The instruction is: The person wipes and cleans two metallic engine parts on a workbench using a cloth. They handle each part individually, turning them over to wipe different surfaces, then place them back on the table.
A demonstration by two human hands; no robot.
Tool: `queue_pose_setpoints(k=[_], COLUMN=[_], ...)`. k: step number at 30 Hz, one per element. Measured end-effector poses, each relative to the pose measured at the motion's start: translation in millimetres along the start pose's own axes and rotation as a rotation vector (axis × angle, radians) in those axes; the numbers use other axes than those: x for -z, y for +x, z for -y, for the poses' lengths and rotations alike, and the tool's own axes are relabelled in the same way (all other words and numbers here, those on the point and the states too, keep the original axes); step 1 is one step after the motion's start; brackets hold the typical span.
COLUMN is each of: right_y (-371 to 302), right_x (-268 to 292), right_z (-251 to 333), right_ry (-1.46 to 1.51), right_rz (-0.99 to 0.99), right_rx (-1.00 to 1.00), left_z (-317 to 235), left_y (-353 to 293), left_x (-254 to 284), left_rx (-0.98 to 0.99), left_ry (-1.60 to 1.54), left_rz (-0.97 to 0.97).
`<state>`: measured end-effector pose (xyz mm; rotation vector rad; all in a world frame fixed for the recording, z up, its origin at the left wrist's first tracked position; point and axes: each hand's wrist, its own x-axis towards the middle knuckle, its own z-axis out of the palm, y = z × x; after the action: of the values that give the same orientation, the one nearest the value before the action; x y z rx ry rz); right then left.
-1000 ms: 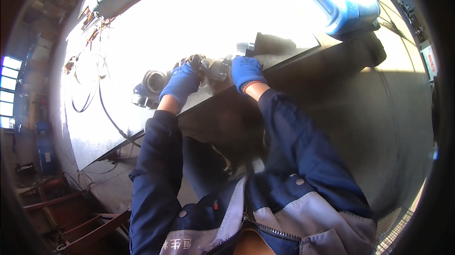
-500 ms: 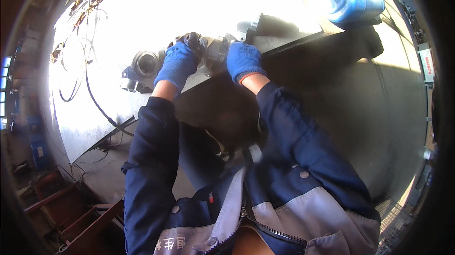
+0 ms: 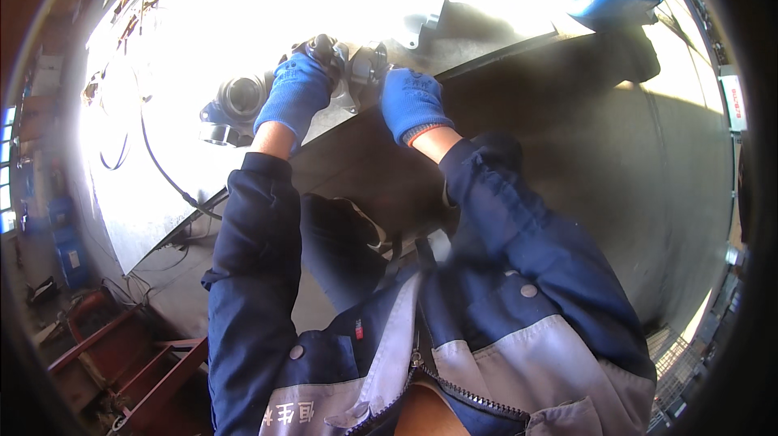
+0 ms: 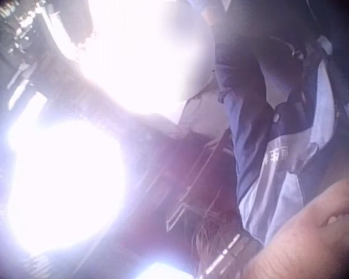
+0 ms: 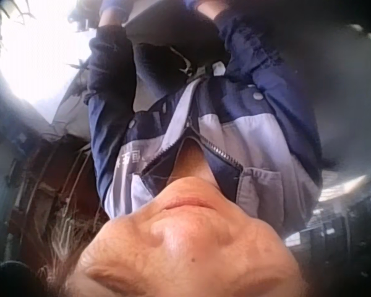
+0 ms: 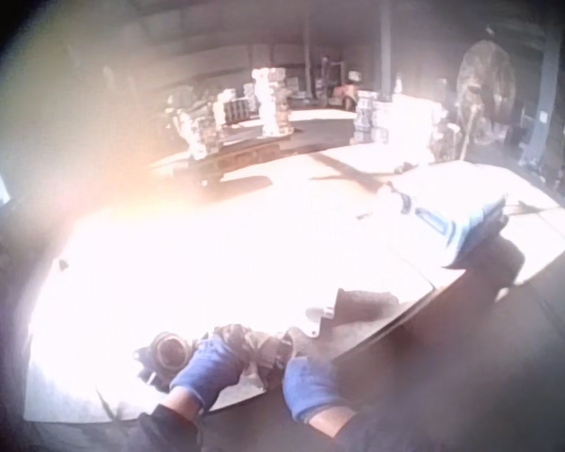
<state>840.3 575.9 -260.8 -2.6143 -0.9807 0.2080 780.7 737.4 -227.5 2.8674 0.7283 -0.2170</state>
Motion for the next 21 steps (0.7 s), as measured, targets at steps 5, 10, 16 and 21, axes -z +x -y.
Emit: queue_pose_setpoints(k=[5, 10, 16, 21], right_y=[-18, -17, 50, 27], right_x=[-9, 10, -94, -15], right_z=[-8, -1, -39, 10], right_ry=[0.004, 0.283, 1.338, 1.508], right_rz=[0.062, 0.026, 0.09, 0.463], right_rx=[-0.044, -0.078, -0.069, -0.265], left_z=[3, 19, 6, 31], left_y=[7, -2, -54, -94], left_x=[-11, -10, -32, -49], left_rx=[-0.126, -0.171, -0.144, -0.31], left_ry=[0.027, -0.172, -0.212, -0.076], left_rz=[-0.071, -0.15, -0.471, -0.512])
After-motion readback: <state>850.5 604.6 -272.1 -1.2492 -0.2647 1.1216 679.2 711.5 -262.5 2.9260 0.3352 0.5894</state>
